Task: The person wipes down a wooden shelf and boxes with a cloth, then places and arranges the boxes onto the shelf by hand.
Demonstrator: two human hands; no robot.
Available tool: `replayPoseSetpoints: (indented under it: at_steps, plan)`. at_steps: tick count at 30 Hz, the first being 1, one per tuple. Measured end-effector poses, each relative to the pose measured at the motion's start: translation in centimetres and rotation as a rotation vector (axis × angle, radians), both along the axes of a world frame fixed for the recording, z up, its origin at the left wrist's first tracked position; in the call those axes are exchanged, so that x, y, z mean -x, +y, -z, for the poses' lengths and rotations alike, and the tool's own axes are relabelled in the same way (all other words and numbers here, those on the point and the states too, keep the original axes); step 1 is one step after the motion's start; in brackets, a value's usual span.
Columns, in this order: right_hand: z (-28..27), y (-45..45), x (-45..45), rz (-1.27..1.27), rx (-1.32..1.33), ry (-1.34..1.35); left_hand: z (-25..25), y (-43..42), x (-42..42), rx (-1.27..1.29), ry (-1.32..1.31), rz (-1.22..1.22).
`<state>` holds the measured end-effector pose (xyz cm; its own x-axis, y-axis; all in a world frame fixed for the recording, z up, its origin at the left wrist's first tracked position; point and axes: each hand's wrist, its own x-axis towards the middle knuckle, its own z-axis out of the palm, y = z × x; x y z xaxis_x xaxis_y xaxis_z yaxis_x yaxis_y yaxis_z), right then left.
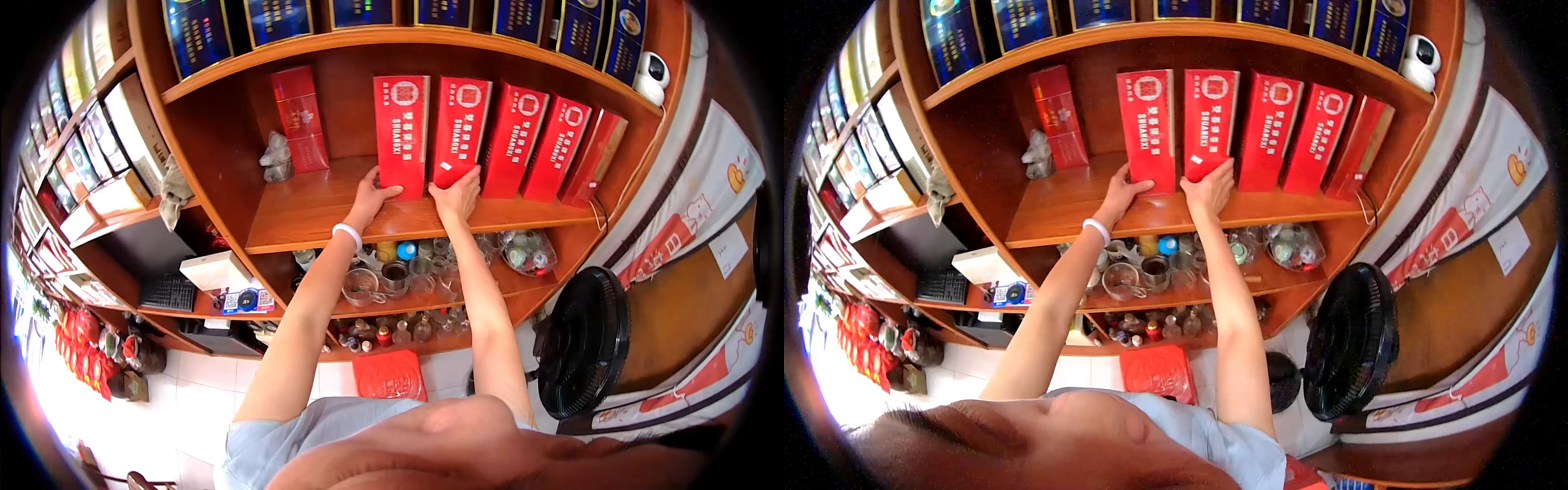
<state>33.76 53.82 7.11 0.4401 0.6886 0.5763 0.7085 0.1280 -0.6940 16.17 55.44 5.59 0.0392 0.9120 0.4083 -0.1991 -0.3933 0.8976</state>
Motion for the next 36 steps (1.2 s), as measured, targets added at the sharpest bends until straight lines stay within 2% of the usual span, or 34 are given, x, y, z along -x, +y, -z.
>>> replayPoseSetpoints:
  at_steps: [9,11,14,18,20,21,23,26,28,29,30,32,33,34,35,36]
  plan:
    - [-0.1,0.0,-0.1,-0.007,0.017,-0.016,-0.4,-0.5,0.0,-0.037,0.053,-0.075]
    - [-0.2,0.1,-0.2,0.011,0.017,-0.040,0.0,-0.1,0.0,-0.048,0.019,0.001]
    - [-0.4,-0.1,-0.3,0.007,-0.036,-0.047,0.3,0.1,-0.1,-0.021,0.036,-0.050]
    - [-0.5,-0.2,-0.3,0.029,-0.058,-0.100,1.5,1.2,0.3,-0.132,0.178,-0.216]
    - [0.0,0.3,-0.5,0.035,-0.096,-0.131,-1.0,-2.6,0.3,-0.020,0.446,-0.301]
    - [0.2,0.6,-0.6,0.042,-0.133,-0.163,-0.4,-3.1,0.3,-0.011,0.445,-0.330]
    - [0.4,0.7,-0.7,0.023,-0.216,-0.185,0.9,-4.2,0.4,-0.178,0.639,-0.580]
    - [0.0,0.2,-1.1,-0.063,-0.376,-0.177,1.6,-10.0,1.8,-0.212,0.665,-0.606]
    - [-0.7,-0.2,-1.2,-0.108,-0.468,-0.204,2.1,-15.6,3.0,-0.189,0.449,-0.565]
    - [-0.7,-0.3,-1.3,-0.110,-0.488,-0.207,3.3,-18.0,4.0,-0.301,0.461,-0.614]
    - [-0.5,-0.1,-1.3,-0.108,-0.511,-0.206,4.6,-20.3,5.5,-0.418,0.580,-0.654]
    - [0.2,0.5,-1.4,0.029,-0.579,-0.297,8.7,-25.6,8.5,-0.216,0.719,-0.625]
    - [0.4,0.8,-1.5,0.005,-0.608,-0.291,9.2,-29.2,9.5,-0.024,0.770,-0.582]
    - [0.4,1.0,-1.7,-0.017,-0.639,-0.288,13.0,-31.6,11.6,0.110,0.810,-0.607]
    - [0.1,0.7,-1.8,-0.078,-0.675,-0.295,15.8,-34.8,13.2,0.367,0.688,-0.609]
    - [-0.2,0.5,-2.0,-0.138,-0.711,-0.297,19.3,-37.8,15.1,0.472,0.723,-0.670]
